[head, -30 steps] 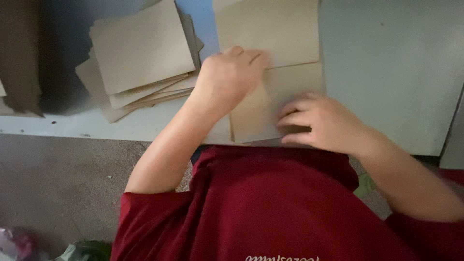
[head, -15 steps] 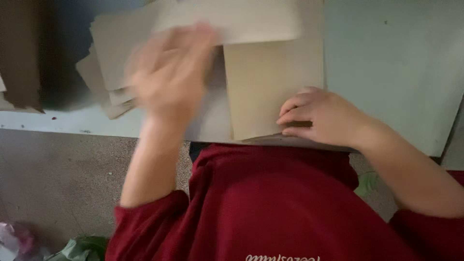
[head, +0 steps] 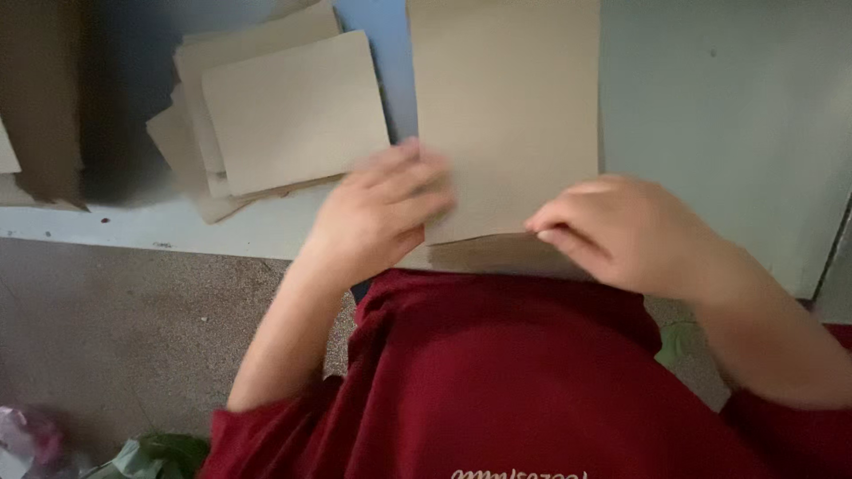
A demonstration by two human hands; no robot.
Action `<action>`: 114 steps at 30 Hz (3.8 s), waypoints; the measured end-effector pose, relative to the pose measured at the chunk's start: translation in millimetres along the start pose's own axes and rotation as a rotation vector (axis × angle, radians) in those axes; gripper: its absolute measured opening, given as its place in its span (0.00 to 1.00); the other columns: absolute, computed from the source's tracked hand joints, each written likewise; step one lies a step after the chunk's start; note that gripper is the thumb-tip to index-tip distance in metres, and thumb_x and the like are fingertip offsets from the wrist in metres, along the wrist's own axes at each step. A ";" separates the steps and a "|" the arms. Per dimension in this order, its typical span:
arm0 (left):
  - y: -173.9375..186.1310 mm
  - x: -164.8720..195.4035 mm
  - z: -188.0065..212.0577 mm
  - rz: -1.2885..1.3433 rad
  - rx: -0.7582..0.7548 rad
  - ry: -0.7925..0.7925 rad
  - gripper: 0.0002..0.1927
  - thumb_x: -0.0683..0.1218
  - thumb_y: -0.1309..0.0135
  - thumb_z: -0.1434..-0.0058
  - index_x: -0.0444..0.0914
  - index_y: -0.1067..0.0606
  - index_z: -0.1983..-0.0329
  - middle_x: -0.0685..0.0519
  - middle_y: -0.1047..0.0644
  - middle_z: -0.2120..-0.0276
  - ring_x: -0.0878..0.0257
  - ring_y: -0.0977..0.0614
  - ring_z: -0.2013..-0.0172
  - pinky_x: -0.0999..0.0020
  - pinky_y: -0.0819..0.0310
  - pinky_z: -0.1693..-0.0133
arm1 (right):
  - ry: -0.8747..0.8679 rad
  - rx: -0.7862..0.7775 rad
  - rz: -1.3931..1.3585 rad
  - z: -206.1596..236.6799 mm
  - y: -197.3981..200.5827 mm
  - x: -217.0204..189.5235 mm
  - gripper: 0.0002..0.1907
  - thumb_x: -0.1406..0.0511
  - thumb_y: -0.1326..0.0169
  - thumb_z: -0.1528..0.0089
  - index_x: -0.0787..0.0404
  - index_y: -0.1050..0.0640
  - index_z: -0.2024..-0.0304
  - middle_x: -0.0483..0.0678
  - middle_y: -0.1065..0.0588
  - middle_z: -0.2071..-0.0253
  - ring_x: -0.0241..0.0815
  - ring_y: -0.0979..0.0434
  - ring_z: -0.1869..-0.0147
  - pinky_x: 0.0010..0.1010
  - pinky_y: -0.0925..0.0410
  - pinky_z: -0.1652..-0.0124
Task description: The person takes a stack of brown paper sheets, taps and aligns the edges, then folds sheets in half one at a time on the workbench, pressing the crease flat and placing each folded sheet onto a growing pile on the left side of the table.
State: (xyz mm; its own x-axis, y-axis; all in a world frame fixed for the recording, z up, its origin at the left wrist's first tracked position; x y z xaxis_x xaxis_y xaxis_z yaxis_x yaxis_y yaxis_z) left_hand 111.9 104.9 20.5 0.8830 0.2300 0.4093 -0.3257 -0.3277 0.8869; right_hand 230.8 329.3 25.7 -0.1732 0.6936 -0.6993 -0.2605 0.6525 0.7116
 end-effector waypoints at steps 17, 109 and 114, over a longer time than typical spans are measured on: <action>-44.5 -46.1 -63.6 -0.082 0.223 0.605 0.19 0.45 0.46 0.30 0.50 0.28 0.36 0.47 0.19 0.64 0.46 0.18 0.69 0.51 0.23 0.67 | -0.283 0.644 0.026 -38.9 9.9 93.7 0.40 0.67 0.32 0.27 0.63 0.44 0.24 0.47 0.23 0.63 0.34 0.21 0.61 0.23 0.27 0.62; -23.8 20.4 -5.8 0.295 -0.172 0.106 0.09 0.46 0.38 0.39 0.41 0.23 0.58 0.52 0.22 0.63 0.52 0.18 0.58 0.57 0.23 0.58 | -0.214 -0.085 -0.055 18.1 -39.9 31.8 0.09 0.60 0.41 0.38 0.56 0.17 0.59 0.43 0.18 0.60 0.41 0.19 0.58 0.33 0.27 0.57; -9.5 -4.5 -20.4 0.250 0.089 0.128 0.13 0.43 0.41 0.45 0.40 0.25 0.56 0.47 0.19 0.51 0.49 0.17 0.56 0.57 0.22 0.55 | -0.383 0.089 -0.080 29.7 -3.1 38.3 0.14 0.57 0.39 0.41 0.55 0.18 0.56 0.44 0.18 0.64 0.40 0.22 0.61 0.32 0.28 0.60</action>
State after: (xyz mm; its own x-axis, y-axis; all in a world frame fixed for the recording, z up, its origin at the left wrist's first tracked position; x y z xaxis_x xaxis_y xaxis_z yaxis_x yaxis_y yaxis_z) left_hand 104.1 125.7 14.6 0.7272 0.2442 0.6415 -0.4917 -0.4667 0.7351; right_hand 253.2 362.8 -1.3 0.2158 0.6921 -0.6888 -0.1727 0.7214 0.6707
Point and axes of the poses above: each hand's wrist, its own z-axis away from the middle knuckle, its own y-axis out of the back of the hand, x = y × z, the point moved 5 cm from there along -z, towards the middle knuckle
